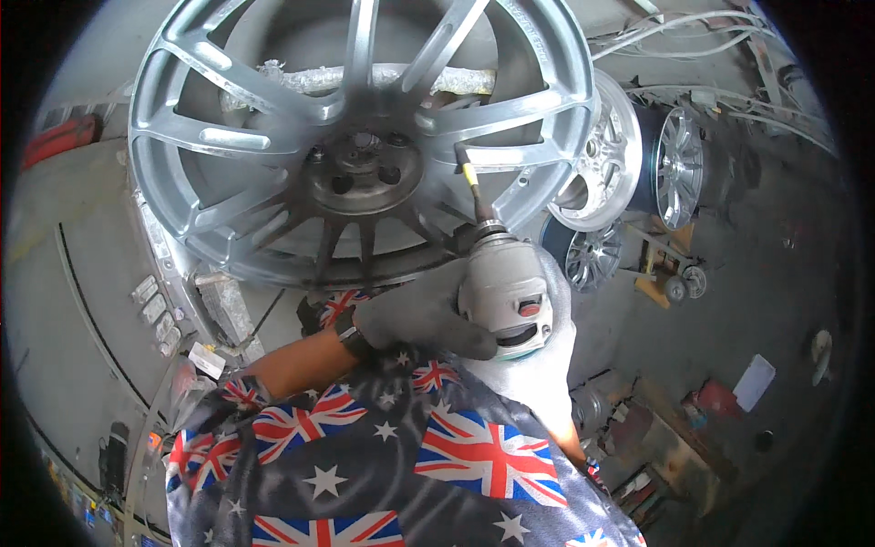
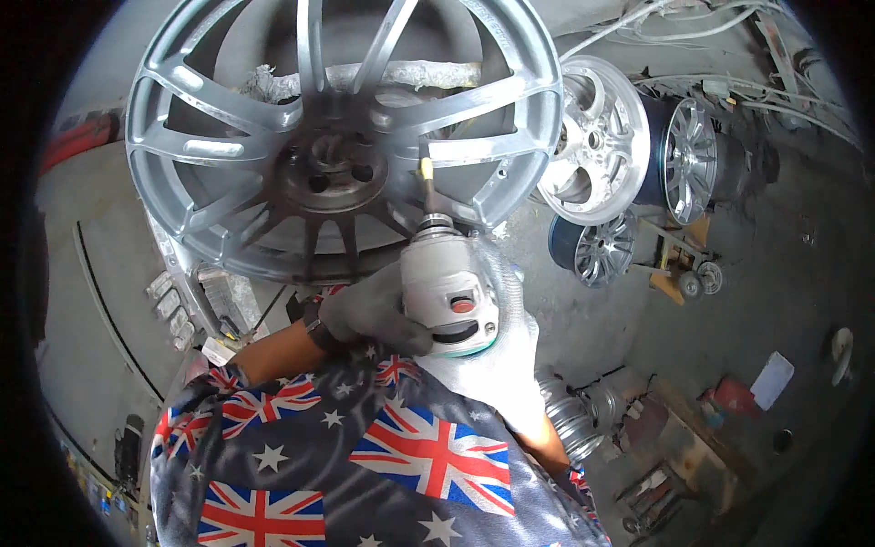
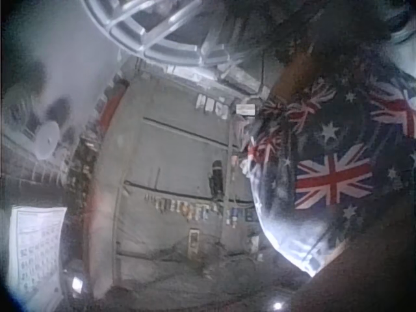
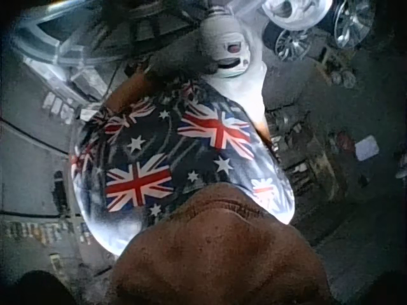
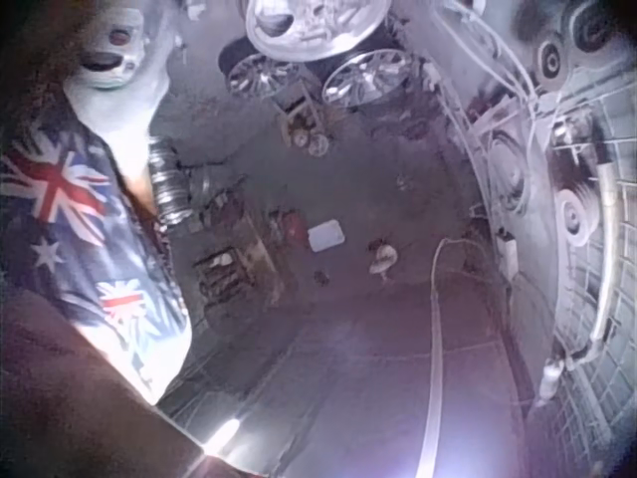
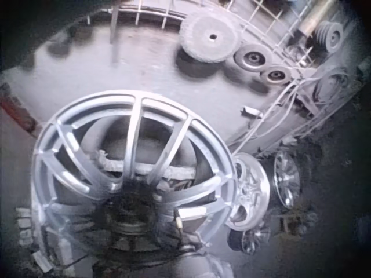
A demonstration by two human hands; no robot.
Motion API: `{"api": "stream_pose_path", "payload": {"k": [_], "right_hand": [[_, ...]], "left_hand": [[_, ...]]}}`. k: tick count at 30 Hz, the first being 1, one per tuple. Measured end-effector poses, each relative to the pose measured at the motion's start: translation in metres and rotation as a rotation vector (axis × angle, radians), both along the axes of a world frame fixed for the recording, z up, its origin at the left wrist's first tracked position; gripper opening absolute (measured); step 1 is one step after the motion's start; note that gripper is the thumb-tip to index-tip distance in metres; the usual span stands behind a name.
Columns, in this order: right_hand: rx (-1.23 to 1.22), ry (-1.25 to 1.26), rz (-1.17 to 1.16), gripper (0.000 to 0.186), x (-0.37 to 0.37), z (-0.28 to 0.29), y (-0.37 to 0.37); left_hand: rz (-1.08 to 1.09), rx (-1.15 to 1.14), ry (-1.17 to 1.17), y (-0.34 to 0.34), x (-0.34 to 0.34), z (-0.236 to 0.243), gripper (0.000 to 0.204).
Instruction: The person applies masking tape to the rim of a silver car wheel using a handheld tool. They then use a power drill with a brush attachment to clean or polish the wheel's surface, moving the tool along the spokes and rim.
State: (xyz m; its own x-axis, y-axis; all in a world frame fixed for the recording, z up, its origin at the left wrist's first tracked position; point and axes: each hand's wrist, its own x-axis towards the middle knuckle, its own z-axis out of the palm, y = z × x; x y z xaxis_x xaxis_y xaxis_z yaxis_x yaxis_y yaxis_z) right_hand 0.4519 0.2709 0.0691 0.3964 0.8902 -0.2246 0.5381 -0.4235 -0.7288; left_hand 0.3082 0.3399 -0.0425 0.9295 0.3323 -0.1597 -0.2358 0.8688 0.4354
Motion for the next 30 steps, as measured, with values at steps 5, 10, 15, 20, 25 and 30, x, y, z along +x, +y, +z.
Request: {"api": "stream_pose_path", "payload": {"k": [5,10,15,20,25,30], "right_hand": [[0.006,-0.039,0.013,0.090,-0.002,0.006,0.009],[0.013,-0.086,0.012,0.089,0.005,0.007,0.014],[0.009,-0.144,0.005,0.089,0.010,0.012,0.016],[0.061,-0.114,0.006,0.086,0.016,0.001,0.004],[0.020,-0.036,-0.025,0.084,-0.002,0.007,0.000],[-0.007,-0.036,-0.017,0.081,-0.005,0.005,0.000]], "left_hand": [[0.038,0.036,-0.035,-0.001,-0.005,-0.001,0.085],[0.047,-0.025,-0.024,0.000,0.010,0.005,0.084],[-0.001,0.073,-0.115,0.011,0.040,0.002,0.083],[-0.035,0.017,-0.127,0.005,0.043,-0.003,0.082],[-0.040,0.018,-0.046,-0.002,0.018,-0.005,0.082],[0.015,-0.045,-0.030,-0.006,-0.003,-0.002,0.085]]}}
